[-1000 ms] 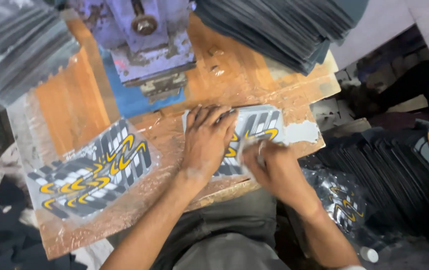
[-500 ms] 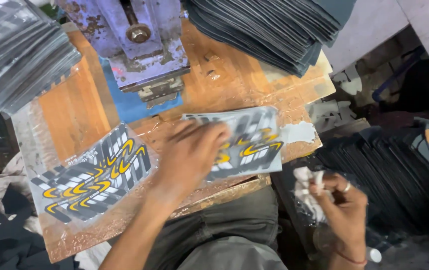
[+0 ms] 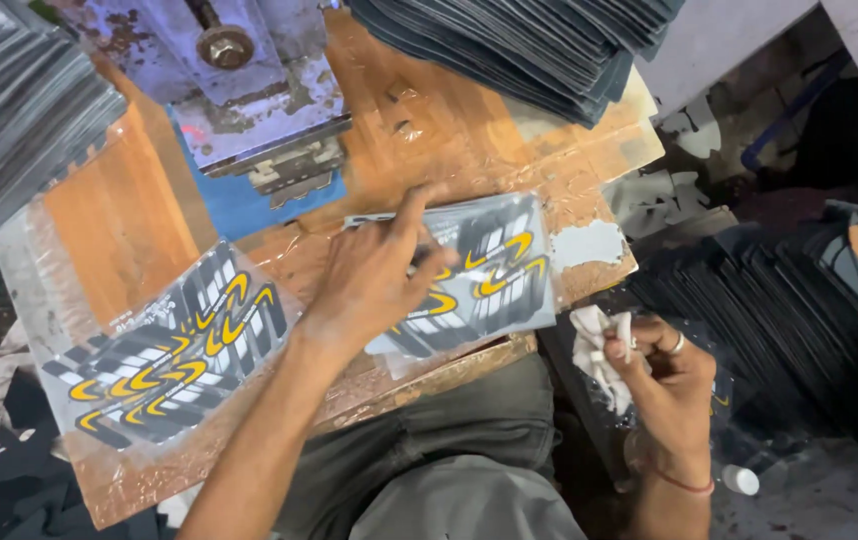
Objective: The person wipes the surface of a plastic stencil with a white cloth. They repeatedly pick up the stencil, wipe it, and place it back on the wooden table next to a stack of similar items.
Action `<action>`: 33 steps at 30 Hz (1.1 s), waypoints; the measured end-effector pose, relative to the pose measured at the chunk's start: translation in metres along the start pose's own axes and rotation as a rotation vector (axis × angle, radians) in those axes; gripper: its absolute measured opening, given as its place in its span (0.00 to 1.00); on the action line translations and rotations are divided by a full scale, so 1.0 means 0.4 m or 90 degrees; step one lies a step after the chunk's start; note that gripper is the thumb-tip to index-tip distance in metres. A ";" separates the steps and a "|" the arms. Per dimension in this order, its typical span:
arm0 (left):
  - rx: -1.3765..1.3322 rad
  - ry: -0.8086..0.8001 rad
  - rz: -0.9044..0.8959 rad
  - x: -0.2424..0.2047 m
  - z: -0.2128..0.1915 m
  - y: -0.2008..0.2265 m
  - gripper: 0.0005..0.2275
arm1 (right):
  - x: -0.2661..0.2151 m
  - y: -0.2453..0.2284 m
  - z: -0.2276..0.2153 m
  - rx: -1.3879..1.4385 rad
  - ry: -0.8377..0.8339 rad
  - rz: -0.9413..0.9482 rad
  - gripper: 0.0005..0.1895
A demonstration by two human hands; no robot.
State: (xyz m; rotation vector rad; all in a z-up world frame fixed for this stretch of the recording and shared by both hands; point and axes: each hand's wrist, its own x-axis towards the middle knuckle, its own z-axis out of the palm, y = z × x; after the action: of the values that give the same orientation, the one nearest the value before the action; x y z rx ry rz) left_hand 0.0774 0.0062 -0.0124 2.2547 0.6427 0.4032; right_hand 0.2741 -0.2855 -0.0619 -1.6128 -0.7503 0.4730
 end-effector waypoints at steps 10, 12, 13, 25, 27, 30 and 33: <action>-0.121 -0.249 0.212 -0.074 -0.059 -0.103 0.17 | 0.015 0.058 -0.017 -0.016 0.029 0.047 0.05; -0.142 -0.365 0.296 -0.084 -0.083 -0.099 0.16 | 0.024 0.057 -0.013 -0.012 0.023 0.048 0.05; -0.139 -0.365 0.296 -0.078 -0.101 -0.095 0.16 | 0.024 0.058 -0.008 -0.010 0.024 0.047 0.05; -0.217 -0.055 -0.191 -0.556 -0.379 -0.433 0.18 | 0.010 0.080 -0.076 -0.043 0.086 0.047 0.06; -0.218 -0.077 -0.427 -0.609 -0.381 -0.526 0.20 | 0.017 0.071 -0.069 -0.038 0.106 0.051 0.07; -0.010 -0.066 -0.455 -0.521 -0.327 -0.453 0.20 | 0.023 0.057 -0.052 -0.017 0.087 0.047 0.07; 0.297 0.169 -0.279 -0.414 -0.307 -0.214 0.22 | 0.021 0.036 -0.038 -0.002 0.084 0.027 0.07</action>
State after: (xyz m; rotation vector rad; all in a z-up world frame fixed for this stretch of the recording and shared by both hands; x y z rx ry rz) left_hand -0.1439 0.0355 -0.0073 2.4078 1.4634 0.3586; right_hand 0.2931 -0.2913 -0.0722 -1.6490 -0.6190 0.3911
